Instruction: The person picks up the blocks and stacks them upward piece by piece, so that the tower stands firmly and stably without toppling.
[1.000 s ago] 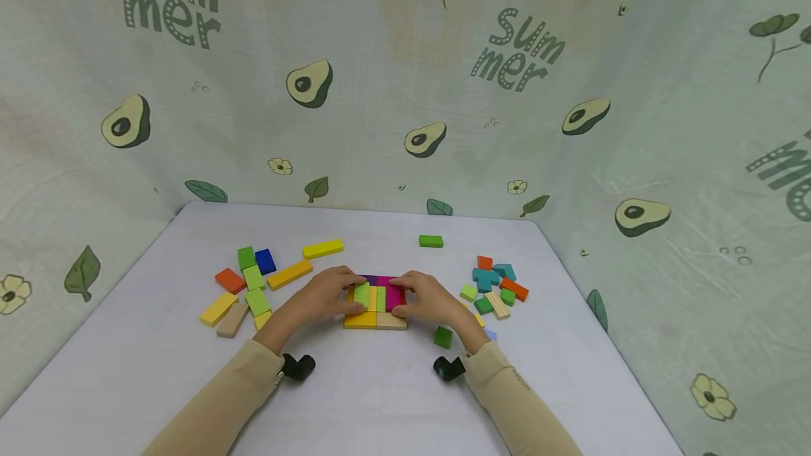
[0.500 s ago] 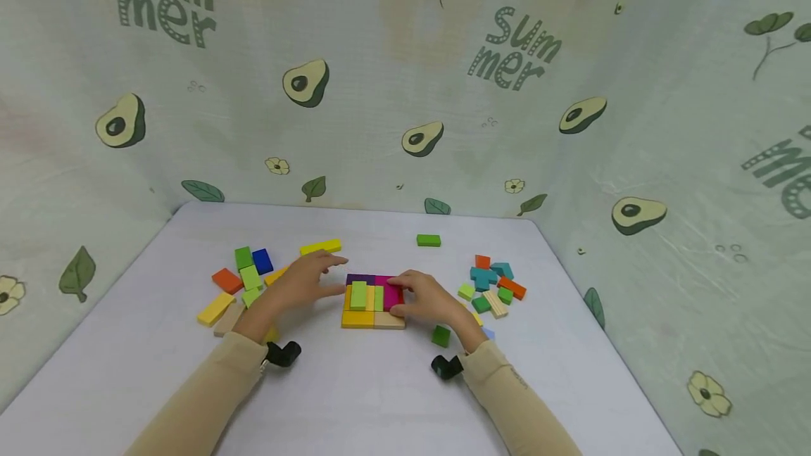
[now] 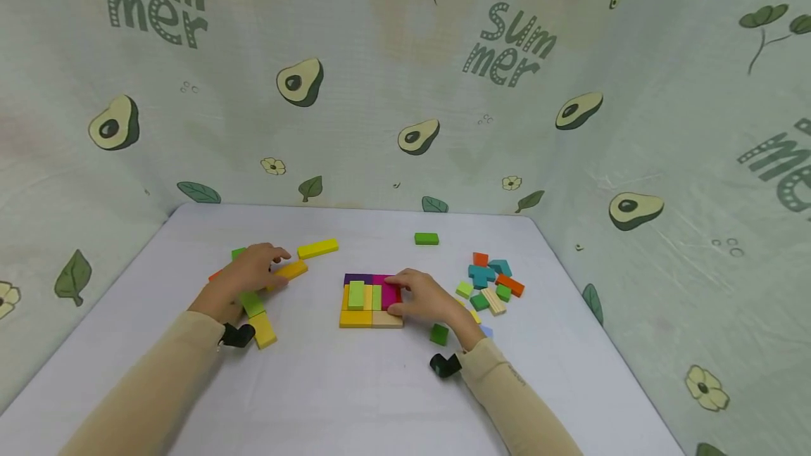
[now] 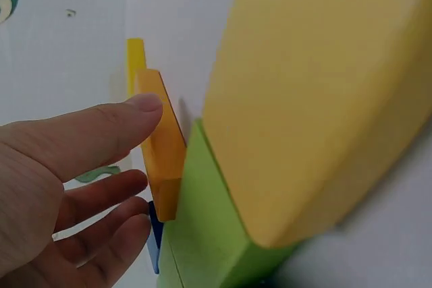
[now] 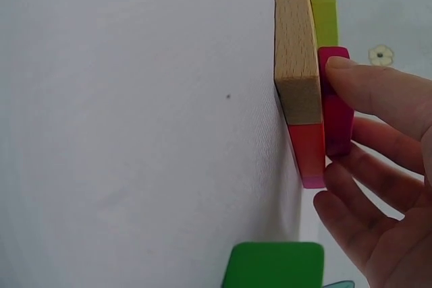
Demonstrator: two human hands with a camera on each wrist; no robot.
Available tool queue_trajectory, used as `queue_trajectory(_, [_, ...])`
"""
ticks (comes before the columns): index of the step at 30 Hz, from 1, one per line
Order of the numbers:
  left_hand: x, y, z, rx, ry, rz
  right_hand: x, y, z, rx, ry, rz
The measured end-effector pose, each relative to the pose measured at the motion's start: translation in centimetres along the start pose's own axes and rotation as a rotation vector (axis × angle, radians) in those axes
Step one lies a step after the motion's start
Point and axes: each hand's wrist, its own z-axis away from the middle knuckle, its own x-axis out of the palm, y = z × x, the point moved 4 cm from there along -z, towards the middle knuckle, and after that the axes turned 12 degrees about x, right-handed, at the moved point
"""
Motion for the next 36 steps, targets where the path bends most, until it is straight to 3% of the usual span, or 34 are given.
queue_trajectory(8, [0.6, -0.9, -0.1, 0.023, -0.03, -0.002, 0.1, 0.2, -0.2, 0.006, 0.004, 0.004])
queue_trajectory(16, [0.4, 0.0, 0.3, 0.057, 0.022, 0.009, 0.2, 0.1, -0.4, 0.003, -0.001, -0.004])
queue_trajectory(23, [0.0, 3.1, -0.3, 0.137, 0.118, 0.001, 0.3, 0.0, -0.3, -0.005, -0.003, -0.002])
queue_trajectory(36, [3.2, 8.7, -3.8, 0.227, 0.08, 0.045, 0.3, 0.1, -0.1, -0.032, -0.002, 0.0])
